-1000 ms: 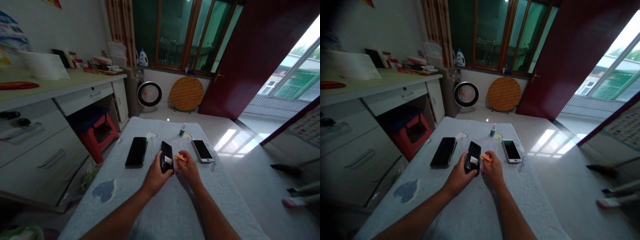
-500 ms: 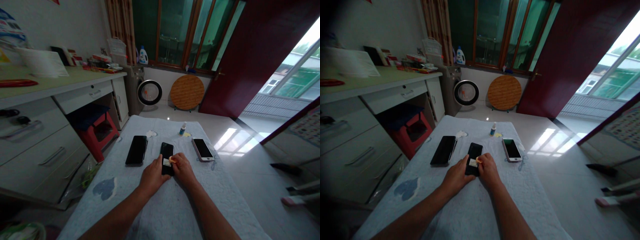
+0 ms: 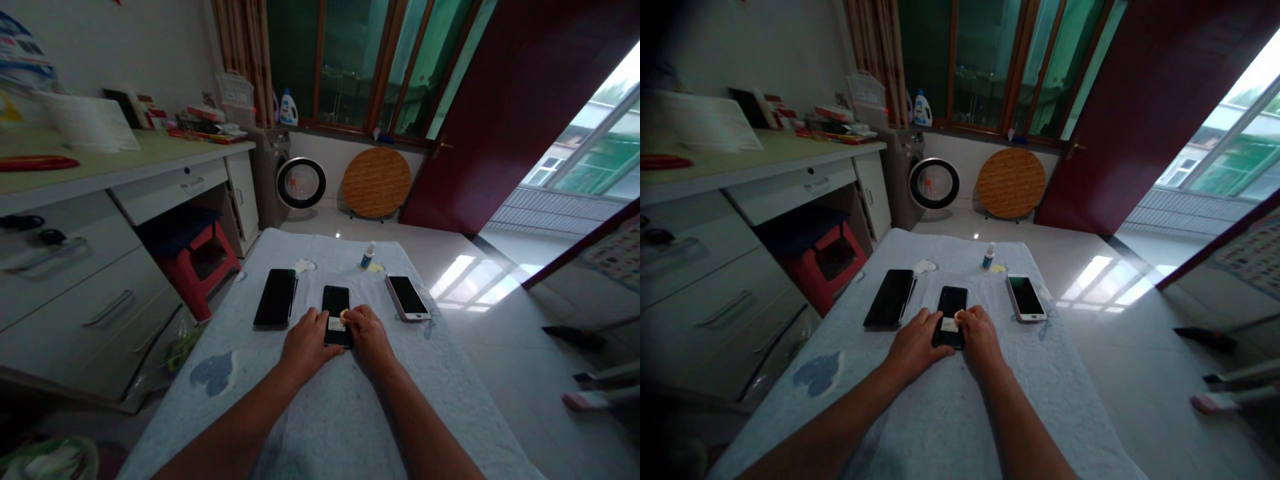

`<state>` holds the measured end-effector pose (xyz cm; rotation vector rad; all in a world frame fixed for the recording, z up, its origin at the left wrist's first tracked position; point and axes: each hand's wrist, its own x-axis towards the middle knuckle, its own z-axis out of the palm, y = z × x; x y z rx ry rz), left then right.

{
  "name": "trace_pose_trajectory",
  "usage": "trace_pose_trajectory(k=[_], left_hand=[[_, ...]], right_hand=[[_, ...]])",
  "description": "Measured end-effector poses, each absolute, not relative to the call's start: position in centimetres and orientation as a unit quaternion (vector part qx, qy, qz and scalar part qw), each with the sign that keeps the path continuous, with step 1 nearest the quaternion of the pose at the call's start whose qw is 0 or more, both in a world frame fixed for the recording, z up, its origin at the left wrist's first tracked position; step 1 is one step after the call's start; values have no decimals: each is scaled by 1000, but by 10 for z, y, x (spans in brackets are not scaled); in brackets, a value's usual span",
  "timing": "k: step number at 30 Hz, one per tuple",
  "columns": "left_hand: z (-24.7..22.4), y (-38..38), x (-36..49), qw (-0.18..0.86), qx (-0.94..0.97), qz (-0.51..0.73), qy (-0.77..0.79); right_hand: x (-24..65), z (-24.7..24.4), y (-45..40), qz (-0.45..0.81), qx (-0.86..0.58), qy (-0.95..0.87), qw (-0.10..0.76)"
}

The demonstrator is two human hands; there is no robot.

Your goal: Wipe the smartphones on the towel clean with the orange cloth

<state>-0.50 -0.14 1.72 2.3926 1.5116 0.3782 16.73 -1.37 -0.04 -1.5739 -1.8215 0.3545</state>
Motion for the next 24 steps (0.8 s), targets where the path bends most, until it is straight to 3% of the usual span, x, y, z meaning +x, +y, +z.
trace_pose_trajectory(k=[7, 15, 24], left_hand=[[12, -2, -4, 135, 842, 137, 503], [13, -2, -6, 145, 844, 137, 498], [18, -3, -7, 162, 850, 133, 484]], right_hand=[[165, 6, -19, 156, -556, -734, 358], [157, 7, -23, 103, -611, -730, 289], [163, 4, 12, 98, -653, -694, 287]])
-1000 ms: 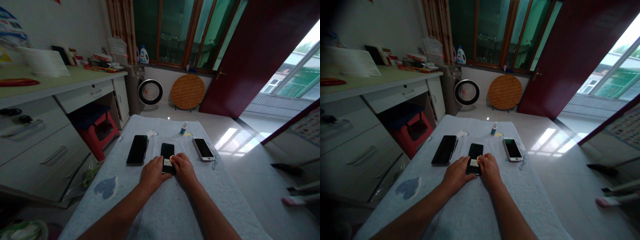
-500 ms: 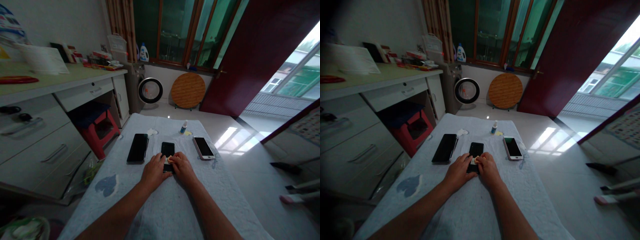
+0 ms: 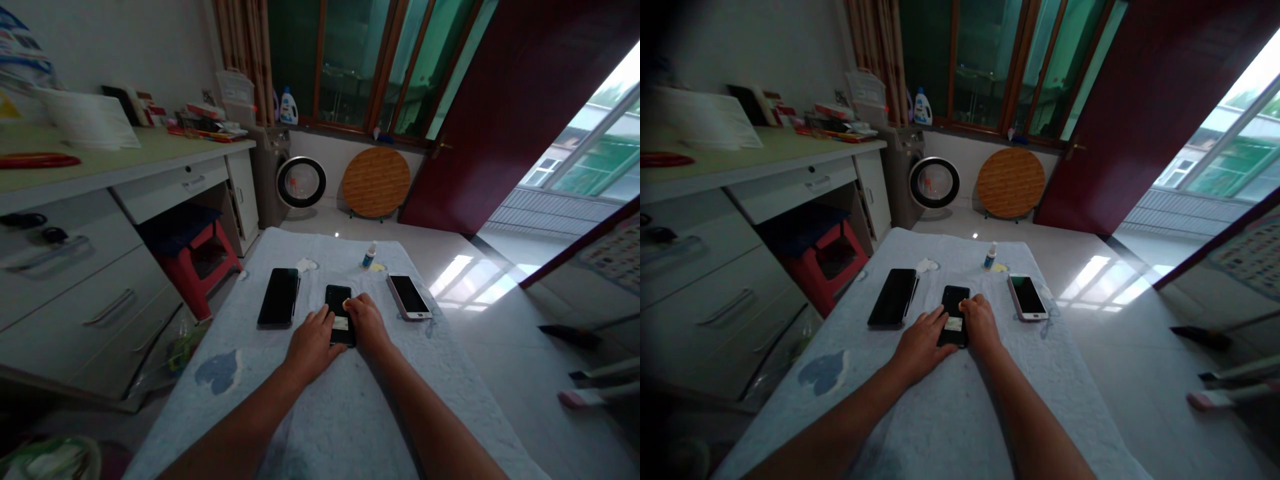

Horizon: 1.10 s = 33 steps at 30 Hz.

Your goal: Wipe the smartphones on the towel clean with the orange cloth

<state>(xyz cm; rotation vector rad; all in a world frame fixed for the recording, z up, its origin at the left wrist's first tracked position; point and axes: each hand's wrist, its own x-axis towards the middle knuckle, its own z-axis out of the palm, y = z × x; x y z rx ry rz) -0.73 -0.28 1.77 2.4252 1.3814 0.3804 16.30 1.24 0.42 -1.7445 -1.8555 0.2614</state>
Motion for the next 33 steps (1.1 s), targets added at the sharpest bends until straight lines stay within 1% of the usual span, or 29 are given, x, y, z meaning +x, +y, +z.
trace_pose_trajectory(k=[3, 6, 12, 19, 22, 28, 33], left_hand=[[16, -2, -7, 161, 852, 133, 480], [16, -2, -7, 160, 856, 133, 474], [18, -1, -6, 163, 857, 126, 473], [20, -2, -6, 173, 854, 144, 469], [22, -3, -6, 174, 850, 141, 477], [22, -4, -5, 165, 848, 128, 486], [19, -3, -5, 168, 848, 131, 485]], right_hand=[[171, 9, 40, 93, -670, -685, 269], [173, 12, 63, 69, -684, -691, 223], [155, 13, 81, 22, -663, -732, 154], [128, 18, 90, 5, -607, -786, 113], [127, 20, 92, 12, -605, -791, 94], [157, 23, 95, 30, -650, -756, 70], [185, 23, 91, 47, -676, -732, 71]])
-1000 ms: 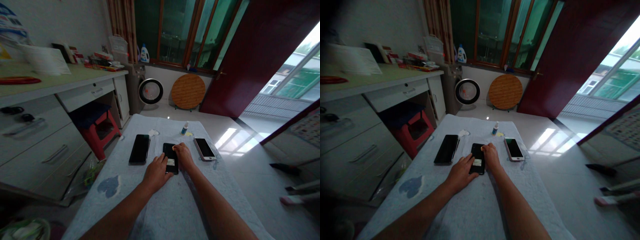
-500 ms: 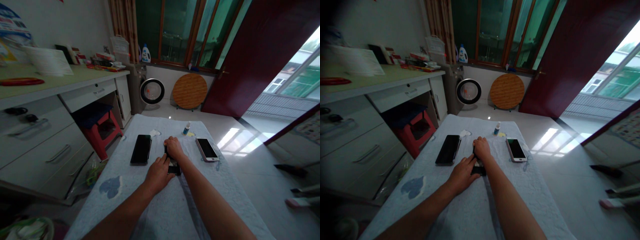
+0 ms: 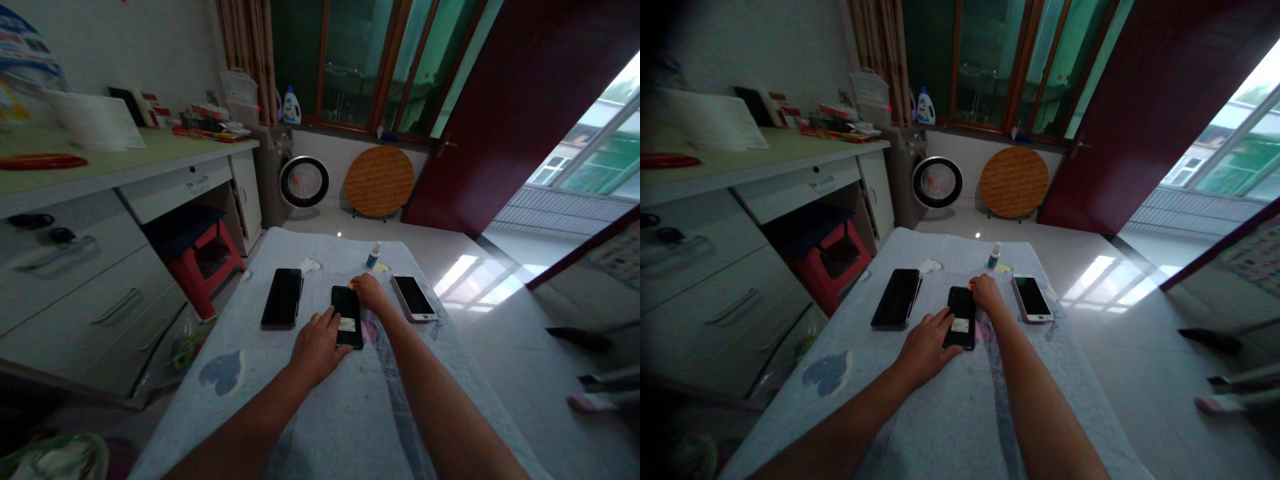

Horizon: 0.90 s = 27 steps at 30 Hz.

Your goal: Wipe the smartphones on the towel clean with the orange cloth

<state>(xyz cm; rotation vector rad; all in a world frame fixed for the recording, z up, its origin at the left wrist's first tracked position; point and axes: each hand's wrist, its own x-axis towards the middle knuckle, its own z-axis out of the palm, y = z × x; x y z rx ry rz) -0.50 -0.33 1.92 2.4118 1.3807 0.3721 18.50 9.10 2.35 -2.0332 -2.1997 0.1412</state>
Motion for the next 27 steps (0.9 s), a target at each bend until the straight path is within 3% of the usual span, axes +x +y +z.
trace_pose_trajectory(k=[17, 27], left_hand=[[13, 0, -4, 162, 857, 138, 470], [16, -1, -5, 152, 862, 129, 466]], right_hand=[[170, 9, -25, 102, -686, -682, 230], [160, 14, -67, 137, -695, -665, 236]])
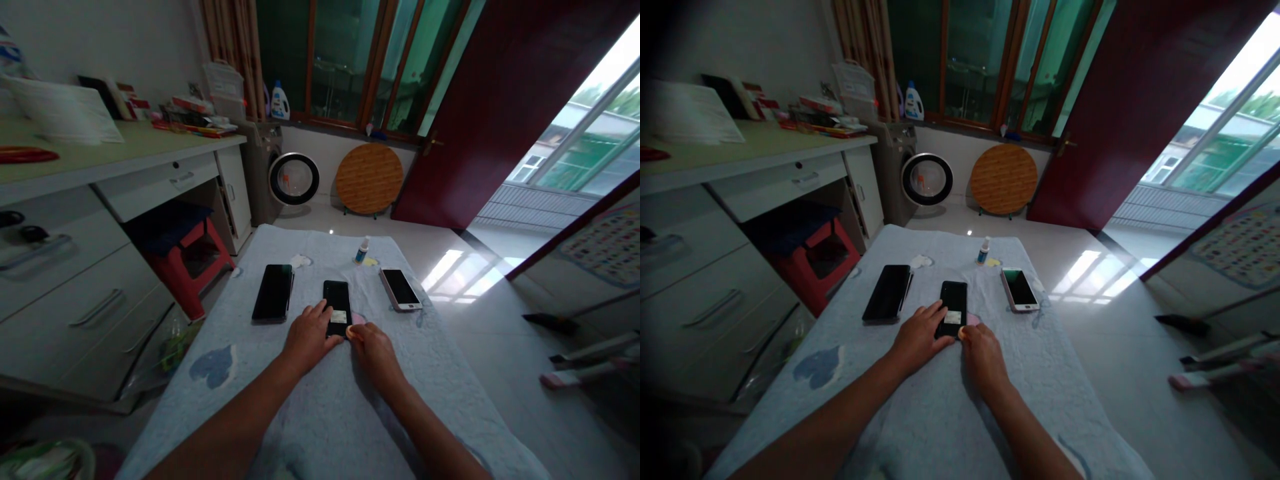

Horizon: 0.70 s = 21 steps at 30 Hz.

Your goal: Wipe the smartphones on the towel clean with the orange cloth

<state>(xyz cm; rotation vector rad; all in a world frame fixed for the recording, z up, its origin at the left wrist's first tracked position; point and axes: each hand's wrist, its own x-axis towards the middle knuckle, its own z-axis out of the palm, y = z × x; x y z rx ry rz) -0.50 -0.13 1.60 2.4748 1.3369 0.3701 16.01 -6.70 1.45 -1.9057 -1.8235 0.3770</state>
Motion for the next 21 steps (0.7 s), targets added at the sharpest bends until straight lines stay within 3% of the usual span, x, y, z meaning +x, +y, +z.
trace_pose_trajectory(k=[21], left_hand=[[22, 3, -11, 183, 871, 105, 444]], right_hand=[[165, 24, 87, 42, -718, -692, 60]])
